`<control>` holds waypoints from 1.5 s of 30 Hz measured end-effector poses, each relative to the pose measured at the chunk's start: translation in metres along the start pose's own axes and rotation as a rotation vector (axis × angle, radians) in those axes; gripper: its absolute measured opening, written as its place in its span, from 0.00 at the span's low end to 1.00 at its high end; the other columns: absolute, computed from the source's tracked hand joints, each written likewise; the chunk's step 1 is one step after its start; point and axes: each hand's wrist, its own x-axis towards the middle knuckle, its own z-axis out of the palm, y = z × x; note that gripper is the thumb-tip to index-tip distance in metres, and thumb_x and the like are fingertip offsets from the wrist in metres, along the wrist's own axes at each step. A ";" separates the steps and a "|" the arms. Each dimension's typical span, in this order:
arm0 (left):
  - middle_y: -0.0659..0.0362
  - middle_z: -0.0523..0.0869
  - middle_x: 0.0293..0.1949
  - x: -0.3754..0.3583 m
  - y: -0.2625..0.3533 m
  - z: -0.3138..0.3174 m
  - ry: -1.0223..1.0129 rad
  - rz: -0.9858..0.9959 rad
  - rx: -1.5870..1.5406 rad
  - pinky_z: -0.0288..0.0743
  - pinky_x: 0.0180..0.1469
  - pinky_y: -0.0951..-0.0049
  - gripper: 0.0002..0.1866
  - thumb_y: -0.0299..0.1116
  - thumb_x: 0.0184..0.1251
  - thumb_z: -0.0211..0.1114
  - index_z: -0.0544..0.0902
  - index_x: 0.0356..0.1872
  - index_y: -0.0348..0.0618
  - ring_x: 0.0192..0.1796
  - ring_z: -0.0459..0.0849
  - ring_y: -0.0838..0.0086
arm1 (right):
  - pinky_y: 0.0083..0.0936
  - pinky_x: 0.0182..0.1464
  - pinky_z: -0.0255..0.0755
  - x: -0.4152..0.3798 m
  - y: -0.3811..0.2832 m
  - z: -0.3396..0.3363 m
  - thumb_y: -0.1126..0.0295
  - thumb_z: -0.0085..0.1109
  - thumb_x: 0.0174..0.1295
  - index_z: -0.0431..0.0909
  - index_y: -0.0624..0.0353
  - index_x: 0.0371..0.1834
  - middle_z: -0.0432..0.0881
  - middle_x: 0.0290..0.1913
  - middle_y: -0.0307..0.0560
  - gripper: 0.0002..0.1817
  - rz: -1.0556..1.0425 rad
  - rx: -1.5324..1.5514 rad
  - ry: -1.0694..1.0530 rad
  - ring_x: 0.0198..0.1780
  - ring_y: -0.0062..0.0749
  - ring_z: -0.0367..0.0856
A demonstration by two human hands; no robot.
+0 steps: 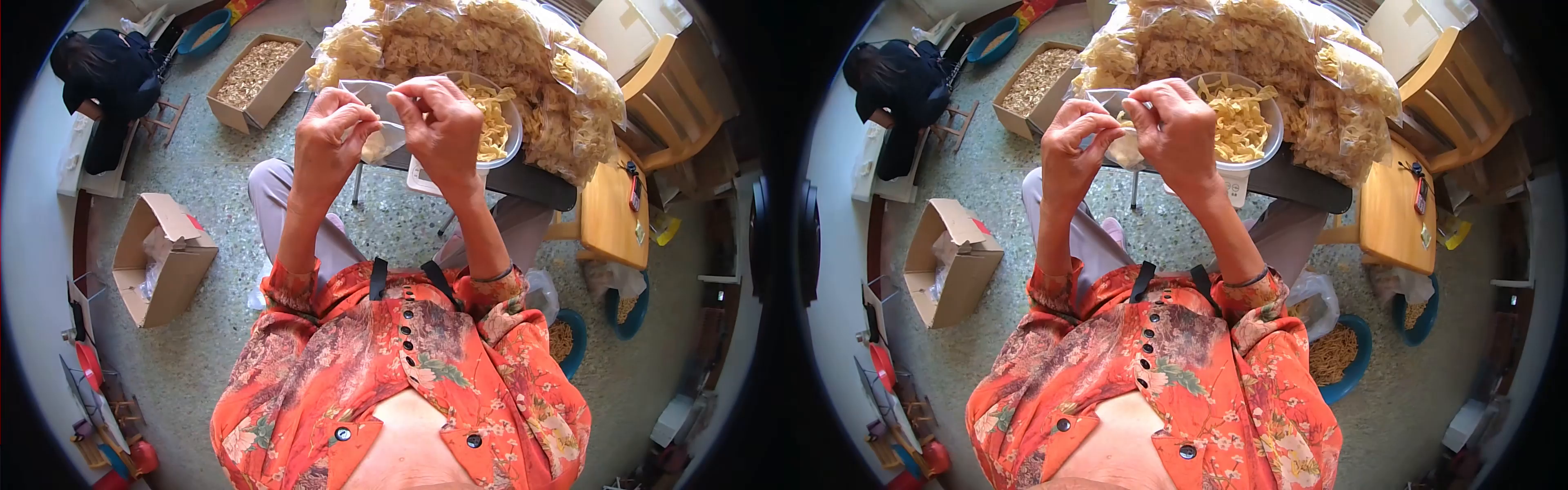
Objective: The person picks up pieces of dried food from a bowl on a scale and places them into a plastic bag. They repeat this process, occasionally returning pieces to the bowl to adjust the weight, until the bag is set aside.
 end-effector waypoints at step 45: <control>0.58 0.88 0.43 -0.010 -0.009 0.006 0.023 -0.166 0.091 0.82 0.51 0.71 0.08 0.19 0.62 0.78 0.92 0.41 0.40 0.47 0.88 0.72 | 0.44 0.51 0.85 0.005 0.130 -0.103 0.78 0.63 0.60 0.84 0.50 0.58 0.86 0.49 0.51 0.21 0.236 -0.852 -0.395 0.51 0.52 0.89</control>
